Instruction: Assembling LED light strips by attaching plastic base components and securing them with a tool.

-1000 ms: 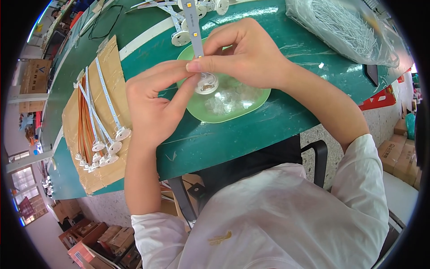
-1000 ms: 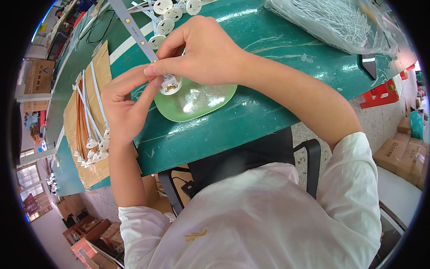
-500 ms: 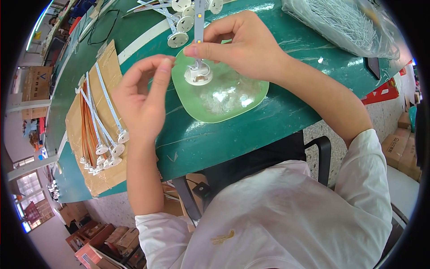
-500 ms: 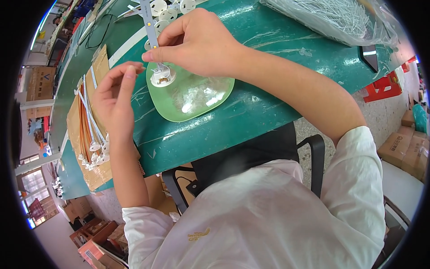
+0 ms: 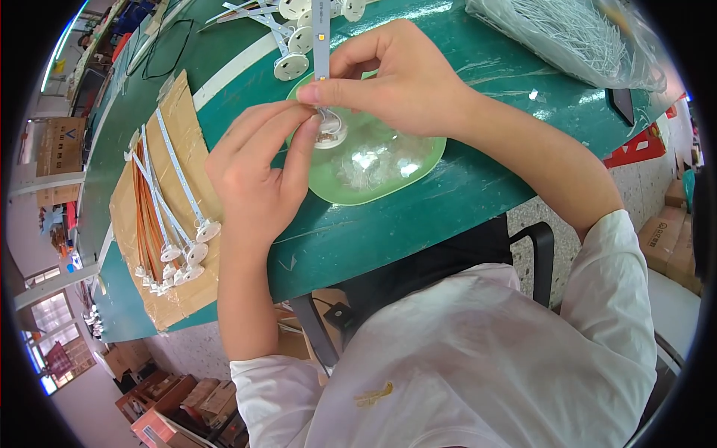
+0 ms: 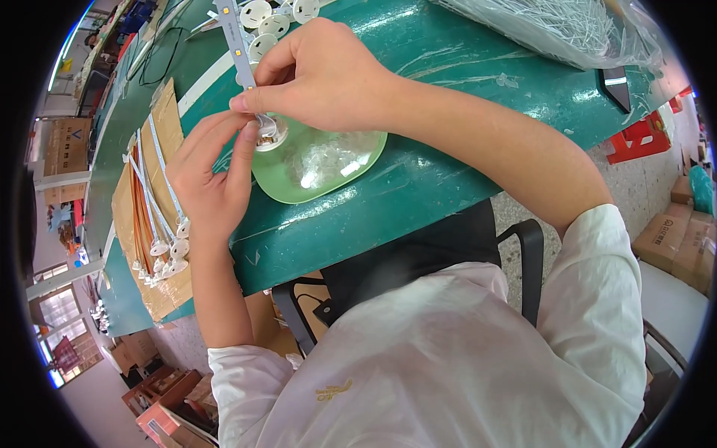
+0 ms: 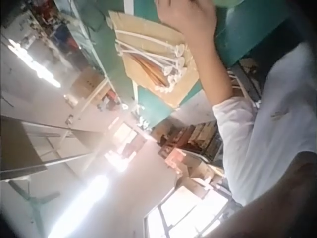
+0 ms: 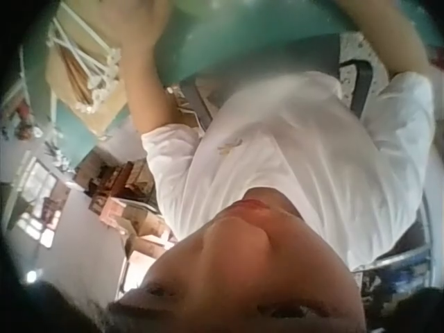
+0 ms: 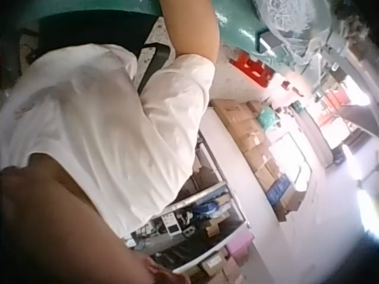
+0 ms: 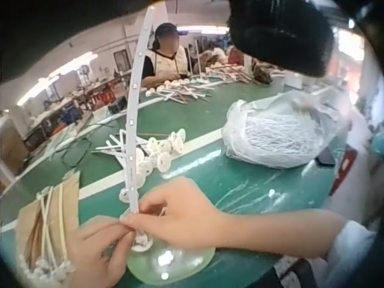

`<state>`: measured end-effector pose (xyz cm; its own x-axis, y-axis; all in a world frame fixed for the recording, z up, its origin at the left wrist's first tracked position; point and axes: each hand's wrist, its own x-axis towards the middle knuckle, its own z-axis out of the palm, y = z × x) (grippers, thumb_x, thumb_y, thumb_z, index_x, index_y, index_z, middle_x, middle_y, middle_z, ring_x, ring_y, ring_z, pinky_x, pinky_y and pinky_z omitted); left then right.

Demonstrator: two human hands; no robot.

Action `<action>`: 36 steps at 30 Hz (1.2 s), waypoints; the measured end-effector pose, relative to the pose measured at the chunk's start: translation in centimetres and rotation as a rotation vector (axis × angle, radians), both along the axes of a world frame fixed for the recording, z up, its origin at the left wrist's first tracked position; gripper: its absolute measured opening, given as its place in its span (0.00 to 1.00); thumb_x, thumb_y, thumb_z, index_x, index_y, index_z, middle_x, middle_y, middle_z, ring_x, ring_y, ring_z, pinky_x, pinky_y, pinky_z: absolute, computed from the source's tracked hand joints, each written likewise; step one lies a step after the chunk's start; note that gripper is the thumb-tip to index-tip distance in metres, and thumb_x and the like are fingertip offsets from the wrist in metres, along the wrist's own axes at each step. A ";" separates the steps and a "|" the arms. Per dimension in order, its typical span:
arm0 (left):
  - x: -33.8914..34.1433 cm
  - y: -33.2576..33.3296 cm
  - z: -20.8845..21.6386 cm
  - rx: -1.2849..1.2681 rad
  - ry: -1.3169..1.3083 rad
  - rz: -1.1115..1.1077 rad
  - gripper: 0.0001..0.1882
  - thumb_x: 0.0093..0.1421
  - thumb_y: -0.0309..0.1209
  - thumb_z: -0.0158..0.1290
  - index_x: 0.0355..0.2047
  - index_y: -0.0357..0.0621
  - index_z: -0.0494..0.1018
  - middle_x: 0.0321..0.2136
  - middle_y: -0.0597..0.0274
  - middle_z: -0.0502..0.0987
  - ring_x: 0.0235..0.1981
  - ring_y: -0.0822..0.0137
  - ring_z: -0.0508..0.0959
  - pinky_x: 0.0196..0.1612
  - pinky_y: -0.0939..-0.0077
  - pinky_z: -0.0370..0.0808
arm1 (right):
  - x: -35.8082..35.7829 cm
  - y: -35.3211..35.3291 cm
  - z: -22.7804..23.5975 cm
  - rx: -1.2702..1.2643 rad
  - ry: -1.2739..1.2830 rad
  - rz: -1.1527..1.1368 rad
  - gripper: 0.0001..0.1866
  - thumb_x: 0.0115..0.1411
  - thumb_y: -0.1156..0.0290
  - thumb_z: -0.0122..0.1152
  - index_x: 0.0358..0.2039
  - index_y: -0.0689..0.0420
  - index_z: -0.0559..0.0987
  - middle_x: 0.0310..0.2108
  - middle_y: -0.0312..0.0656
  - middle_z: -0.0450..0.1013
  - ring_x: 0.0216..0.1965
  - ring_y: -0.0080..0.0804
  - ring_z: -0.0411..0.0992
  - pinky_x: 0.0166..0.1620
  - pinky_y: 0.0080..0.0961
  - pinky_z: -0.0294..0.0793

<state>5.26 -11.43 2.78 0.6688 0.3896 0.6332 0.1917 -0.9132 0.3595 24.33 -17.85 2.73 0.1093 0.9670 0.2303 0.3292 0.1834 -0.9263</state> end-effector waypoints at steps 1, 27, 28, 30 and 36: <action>0.1 0.1 0.0 0.100 -0.003 -0.007 0.07 0.50 0.19 0.63 0.31 0.37 0.80 0.31 0.58 0.82 0.32 0.60 0.81 0.36 0.73 0.76 | 0.0 0.0 -0.1 0.000 0.000 -0.001 0.12 0.55 0.63 0.72 0.26 0.60 0.85 0.21 0.33 0.76 0.24 0.14 0.69 0.28 0.16 0.66; 0.0 0.1 -1.2 -0.637 -0.165 -0.113 0.06 0.61 0.22 0.57 0.37 0.37 0.72 0.45 0.52 0.79 0.42 0.67 0.79 0.48 0.73 0.74 | -0.1 -0.1 -0.4 0.023 -0.037 -0.014 0.10 0.56 0.64 0.71 0.28 0.59 0.84 0.23 0.33 0.77 0.29 0.17 0.72 0.33 0.18 0.69; 0.0 0.1 -1.2 -0.776 -0.233 -0.130 0.06 0.63 0.23 0.56 0.39 0.36 0.71 0.46 0.52 0.78 0.42 0.69 0.78 0.47 0.73 0.74 | -0.1 -0.1 -0.3 0.025 -0.037 -0.014 0.10 0.56 0.64 0.71 0.28 0.59 0.84 0.23 0.33 0.77 0.29 0.17 0.72 0.33 0.18 0.69; -0.3 -0.1 -1.3 -0.809 -0.200 -0.093 0.07 0.64 0.23 0.55 0.40 0.37 0.69 0.46 0.51 0.78 0.43 0.70 0.77 0.47 0.73 0.74 | -0.2 -0.1 -0.1 0.002 0.021 0.012 0.10 0.57 0.65 0.71 0.30 0.59 0.85 0.24 0.33 0.77 0.29 0.16 0.72 0.33 0.17 0.69; 0.1 -0.8 -0.9 -0.794 -0.287 -0.129 0.15 0.62 0.22 0.56 0.48 0.38 0.69 0.42 0.52 0.80 0.39 0.68 0.79 0.45 0.73 0.75 | 0.0 -0.2 0.2 0.011 0.205 0.089 0.09 0.60 0.68 0.68 0.33 0.61 0.85 0.26 0.34 0.78 0.26 0.16 0.73 0.31 0.15 0.73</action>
<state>5.37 -12.26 1.88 0.5938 0.7214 0.3564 -0.0931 -0.3784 0.9210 24.33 -18.01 2.94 0.0691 0.9725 0.2223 0.1161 0.2134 -0.9700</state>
